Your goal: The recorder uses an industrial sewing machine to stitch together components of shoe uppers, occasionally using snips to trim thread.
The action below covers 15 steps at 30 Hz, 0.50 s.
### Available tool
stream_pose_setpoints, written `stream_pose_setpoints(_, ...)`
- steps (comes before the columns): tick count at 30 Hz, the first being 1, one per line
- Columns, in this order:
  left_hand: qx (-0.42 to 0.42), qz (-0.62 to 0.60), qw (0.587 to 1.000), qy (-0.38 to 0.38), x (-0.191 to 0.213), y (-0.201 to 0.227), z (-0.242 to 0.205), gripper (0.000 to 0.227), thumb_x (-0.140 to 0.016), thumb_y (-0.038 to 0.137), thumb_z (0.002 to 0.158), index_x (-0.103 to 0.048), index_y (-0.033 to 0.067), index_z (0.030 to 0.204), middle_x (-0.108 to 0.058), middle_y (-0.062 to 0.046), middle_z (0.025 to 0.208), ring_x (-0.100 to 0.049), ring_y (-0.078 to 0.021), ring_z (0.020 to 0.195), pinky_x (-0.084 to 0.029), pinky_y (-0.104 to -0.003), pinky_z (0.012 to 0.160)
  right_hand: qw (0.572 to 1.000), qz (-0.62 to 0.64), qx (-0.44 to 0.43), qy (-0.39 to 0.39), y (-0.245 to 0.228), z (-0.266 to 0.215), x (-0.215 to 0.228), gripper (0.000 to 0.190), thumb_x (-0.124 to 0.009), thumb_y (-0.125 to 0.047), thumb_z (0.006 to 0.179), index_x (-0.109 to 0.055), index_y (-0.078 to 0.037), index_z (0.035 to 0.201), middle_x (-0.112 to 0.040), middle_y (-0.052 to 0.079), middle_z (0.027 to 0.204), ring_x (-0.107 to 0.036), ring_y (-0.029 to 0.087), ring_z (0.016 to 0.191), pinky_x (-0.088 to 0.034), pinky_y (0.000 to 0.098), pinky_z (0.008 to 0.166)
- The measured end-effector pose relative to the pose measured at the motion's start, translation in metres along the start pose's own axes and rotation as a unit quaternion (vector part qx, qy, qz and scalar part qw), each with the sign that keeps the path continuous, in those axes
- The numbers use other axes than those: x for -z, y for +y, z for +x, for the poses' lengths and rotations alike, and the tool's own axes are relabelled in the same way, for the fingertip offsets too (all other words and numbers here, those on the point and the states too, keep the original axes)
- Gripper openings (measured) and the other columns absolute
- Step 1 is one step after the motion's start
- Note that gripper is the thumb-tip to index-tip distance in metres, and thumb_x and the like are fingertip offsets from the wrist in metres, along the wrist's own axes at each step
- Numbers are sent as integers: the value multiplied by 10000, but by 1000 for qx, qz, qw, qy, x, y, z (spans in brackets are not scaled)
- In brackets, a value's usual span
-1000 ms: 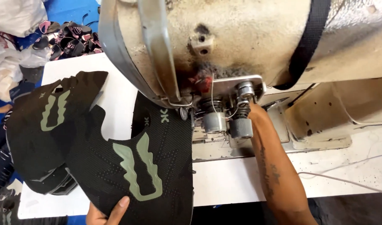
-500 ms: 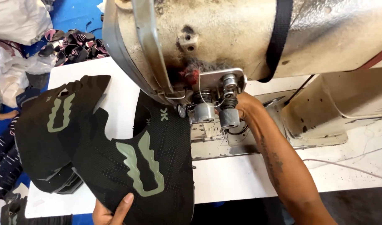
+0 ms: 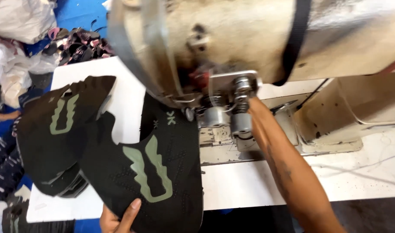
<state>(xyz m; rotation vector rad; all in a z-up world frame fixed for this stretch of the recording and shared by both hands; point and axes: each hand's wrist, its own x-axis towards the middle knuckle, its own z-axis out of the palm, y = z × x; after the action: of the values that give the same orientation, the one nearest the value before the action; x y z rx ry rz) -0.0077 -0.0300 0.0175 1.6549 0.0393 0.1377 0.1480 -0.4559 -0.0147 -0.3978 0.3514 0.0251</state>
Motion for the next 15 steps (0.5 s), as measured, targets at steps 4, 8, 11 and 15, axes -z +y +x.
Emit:
stream_pose_setpoints(4,40,-92,994,40,-23,33,-5,625,-676,-64,798,-557,-115,1410,-678,-226,1344,-644,-293,1255,-439,-403,1119,996,84,11,1,35,-56,-20,255,-549,-347,971,-652,-120,1021,-681,52,726,-542,165,473,-459,265,414)
stream_pose_setpoints(8,148,-152,975,62,-30,61,-1,631,-662,-69,783,-559,-63,1405,-702,-181,1296,-666,-263,1183,-474,-401,1037,950,-255,150,-98,92,-121,-12,453,-603,-499,1012,-665,-50,999,-480,-24,605,-372,65,482,-265,248,426)
stream_pose_setpoints(11,169,-155,973,35,-26,59,-5,596,-667,-52,814,-556,-56,1400,-713,-178,1273,-680,-257,1138,-503,-400,989,924,-342,147,-86,116,-134,-18,344,-655,-394,983,-673,-52,1007,-433,-63,611,-343,41,494,-244,253,442)
stream_pose_setpoints(15,98,-100,990,-24,-17,55,1,570,-682,-23,862,-527,-64,1408,-713,-168,1284,-681,-221,1141,-518,-362,990,943,-298,132,-60,126,-127,-15,260,-716,-245,1034,-601,-22,965,-425,-77,663,-336,37,527,-243,265,464)
